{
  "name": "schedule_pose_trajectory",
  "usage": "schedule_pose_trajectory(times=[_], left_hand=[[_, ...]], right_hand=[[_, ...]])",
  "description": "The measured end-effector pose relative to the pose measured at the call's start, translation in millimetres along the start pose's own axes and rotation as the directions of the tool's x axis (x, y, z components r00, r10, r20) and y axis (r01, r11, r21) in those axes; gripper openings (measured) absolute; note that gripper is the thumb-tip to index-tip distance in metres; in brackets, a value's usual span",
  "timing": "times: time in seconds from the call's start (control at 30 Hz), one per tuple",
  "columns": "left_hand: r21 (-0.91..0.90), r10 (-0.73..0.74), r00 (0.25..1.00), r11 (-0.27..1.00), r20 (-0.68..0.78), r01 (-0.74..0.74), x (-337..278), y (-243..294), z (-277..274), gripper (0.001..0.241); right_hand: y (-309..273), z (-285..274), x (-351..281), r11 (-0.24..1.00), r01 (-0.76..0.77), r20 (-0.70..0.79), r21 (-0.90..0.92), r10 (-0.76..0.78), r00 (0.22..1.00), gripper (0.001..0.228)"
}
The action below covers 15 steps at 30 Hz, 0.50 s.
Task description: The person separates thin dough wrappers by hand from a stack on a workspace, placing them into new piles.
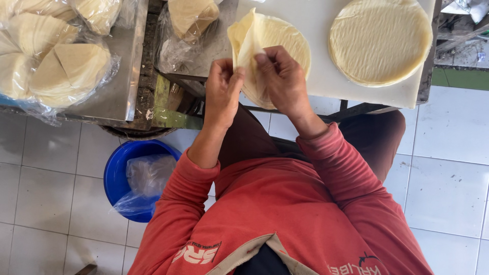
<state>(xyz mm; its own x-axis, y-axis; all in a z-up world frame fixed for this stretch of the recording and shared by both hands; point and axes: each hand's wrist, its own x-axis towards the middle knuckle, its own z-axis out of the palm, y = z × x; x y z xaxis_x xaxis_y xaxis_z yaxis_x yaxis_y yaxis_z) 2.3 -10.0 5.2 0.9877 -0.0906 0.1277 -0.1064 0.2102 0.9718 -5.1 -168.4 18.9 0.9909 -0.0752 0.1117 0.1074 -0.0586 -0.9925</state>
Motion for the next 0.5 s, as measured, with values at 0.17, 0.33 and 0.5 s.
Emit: schedule_pose_trajectory(times=[0.17,0.33,0.5], left_hand=[[0.198,0.009,0.999,0.980,-0.052,0.001,13,6,5,0.032],[0.264,0.025,0.992,0.964,-0.121,0.008,18,5,18,0.031],[0.329,0.197,0.980,0.928,-0.028,-0.177,15,-5,26,0.031]], right_hand=[[4,11,2,0.987,0.108,-0.046,-0.116,-0.114,0.992,0.018],[0,11,7,0.981,0.038,-0.214,-0.191,-0.079,0.974,0.019],[8,17,1,0.880,0.298,-0.202,-0.370,-0.389,0.899,0.027]])
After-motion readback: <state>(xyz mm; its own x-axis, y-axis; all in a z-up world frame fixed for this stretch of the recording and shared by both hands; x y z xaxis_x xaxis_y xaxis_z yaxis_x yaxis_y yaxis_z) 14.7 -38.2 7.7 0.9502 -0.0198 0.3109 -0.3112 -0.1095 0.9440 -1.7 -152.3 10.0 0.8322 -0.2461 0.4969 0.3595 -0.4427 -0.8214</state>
